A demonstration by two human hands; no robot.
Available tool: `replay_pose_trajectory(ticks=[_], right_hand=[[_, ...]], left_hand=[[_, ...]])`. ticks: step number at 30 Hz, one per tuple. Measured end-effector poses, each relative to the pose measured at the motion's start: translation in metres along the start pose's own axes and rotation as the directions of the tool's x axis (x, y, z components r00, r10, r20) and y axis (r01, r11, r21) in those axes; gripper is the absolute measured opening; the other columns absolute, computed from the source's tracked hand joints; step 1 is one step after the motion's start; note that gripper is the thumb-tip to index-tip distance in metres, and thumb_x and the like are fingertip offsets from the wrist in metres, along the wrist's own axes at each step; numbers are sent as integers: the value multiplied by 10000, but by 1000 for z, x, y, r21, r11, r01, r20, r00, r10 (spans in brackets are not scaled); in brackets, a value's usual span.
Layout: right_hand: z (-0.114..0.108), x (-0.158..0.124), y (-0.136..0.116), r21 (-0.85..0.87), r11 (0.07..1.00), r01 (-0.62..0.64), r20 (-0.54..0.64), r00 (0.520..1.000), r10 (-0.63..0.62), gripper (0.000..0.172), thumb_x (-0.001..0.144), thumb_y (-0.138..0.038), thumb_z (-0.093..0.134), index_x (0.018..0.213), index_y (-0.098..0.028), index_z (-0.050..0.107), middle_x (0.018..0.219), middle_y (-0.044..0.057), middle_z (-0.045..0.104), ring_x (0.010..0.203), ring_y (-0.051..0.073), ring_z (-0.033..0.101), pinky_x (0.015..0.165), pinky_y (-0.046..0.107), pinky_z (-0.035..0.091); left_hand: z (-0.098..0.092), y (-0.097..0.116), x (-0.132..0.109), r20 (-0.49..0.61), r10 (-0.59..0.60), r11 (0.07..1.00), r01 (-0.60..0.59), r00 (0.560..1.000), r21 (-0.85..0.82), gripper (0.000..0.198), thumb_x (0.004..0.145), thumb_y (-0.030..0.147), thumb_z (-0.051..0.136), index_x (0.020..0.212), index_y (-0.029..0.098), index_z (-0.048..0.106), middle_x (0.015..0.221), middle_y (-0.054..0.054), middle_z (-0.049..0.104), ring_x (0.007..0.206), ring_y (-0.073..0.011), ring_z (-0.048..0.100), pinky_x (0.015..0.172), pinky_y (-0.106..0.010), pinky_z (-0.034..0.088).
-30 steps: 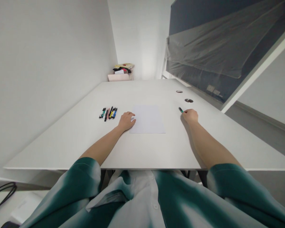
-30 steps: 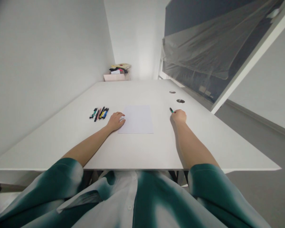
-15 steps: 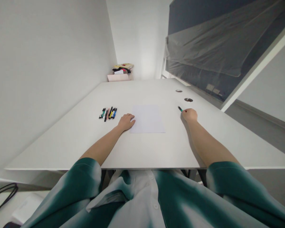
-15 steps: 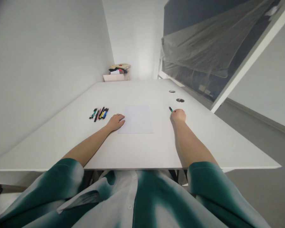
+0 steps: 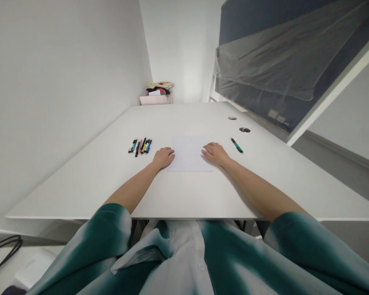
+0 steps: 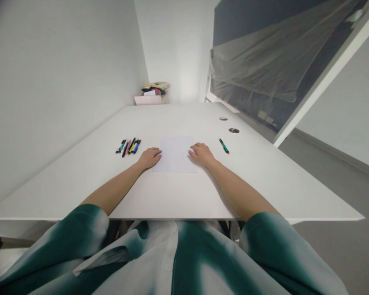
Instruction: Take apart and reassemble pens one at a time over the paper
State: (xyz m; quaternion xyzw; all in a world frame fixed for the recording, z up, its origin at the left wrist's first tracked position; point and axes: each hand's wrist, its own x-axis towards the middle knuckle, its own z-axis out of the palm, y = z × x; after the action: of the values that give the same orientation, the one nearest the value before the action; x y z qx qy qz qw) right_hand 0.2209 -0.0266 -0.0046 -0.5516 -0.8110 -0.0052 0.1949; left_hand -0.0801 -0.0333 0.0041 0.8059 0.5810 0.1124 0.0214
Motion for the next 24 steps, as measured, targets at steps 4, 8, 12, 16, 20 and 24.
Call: replay_pose_trajectory(ticks=[4,8,12,16,20,24], right_hand=[[4,-2,-6,-22,999,47,102,994,-44,336,958,-333,525,1181,-158,706,1251,143,642,1142,285,572,1012,380,408],[4,-1,-2,63,998,21,85,996,-26,301,956,-303,531,1139,-154,720,1245,135,654,1154,272,571,1037,367,397],[8,4,4,125,991,-41,45,998,36,328,970,-280,497,1178,-122,695,1247,149,656,1155,248,584,1032,346,412],[9,11,12,252,940,-229,20,973,232,286,942,-250,503,1087,-131,719,1128,139,702,1046,233,636,940,340,470],[7,20,17,385,873,-298,44,951,305,198,872,-231,575,948,-146,737,1005,114,732,941,221,654,876,328,487],[6,28,16,423,835,-351,30,927,374,195,855,-197,549,888,-142,733,919,109,737,889,219,659,841,335,493]], left_hand=[[-2,2,0,11,-22,1000,22,1000,11,392,960,384,458,1280,254,644,1418,-53,581,1311,-240,519,1111,-394,409],[-3,5,-1,18,-26,1000,27,999,-4,424,956,403,468,1304,219,628,1455,-77,549,1345,-259,487,1132,-413,382],[-1,5,1,17,-27,999,27,1000,-18,453,959,418,454,1320,196,614,1451,-100,547,1330,-265,496,1123,-419,385],[2,-3,12,36,-86,995,87,996,-50,469,970,456,409,1344,231,582,1448,-91,536,1314,-265,497,1086,-418,409],[5,-13,28,34,-109,991,111,993,-75,471,967,449,404,1340,223,581,1385,-109,566,1283,-273,507,1071,-419,411],[7,-16,36,-42,-97,991,92,994,-99,410,951,384,443,1255,187,636,1225,-116,633,1161,-251,569,1040,-394,442]])
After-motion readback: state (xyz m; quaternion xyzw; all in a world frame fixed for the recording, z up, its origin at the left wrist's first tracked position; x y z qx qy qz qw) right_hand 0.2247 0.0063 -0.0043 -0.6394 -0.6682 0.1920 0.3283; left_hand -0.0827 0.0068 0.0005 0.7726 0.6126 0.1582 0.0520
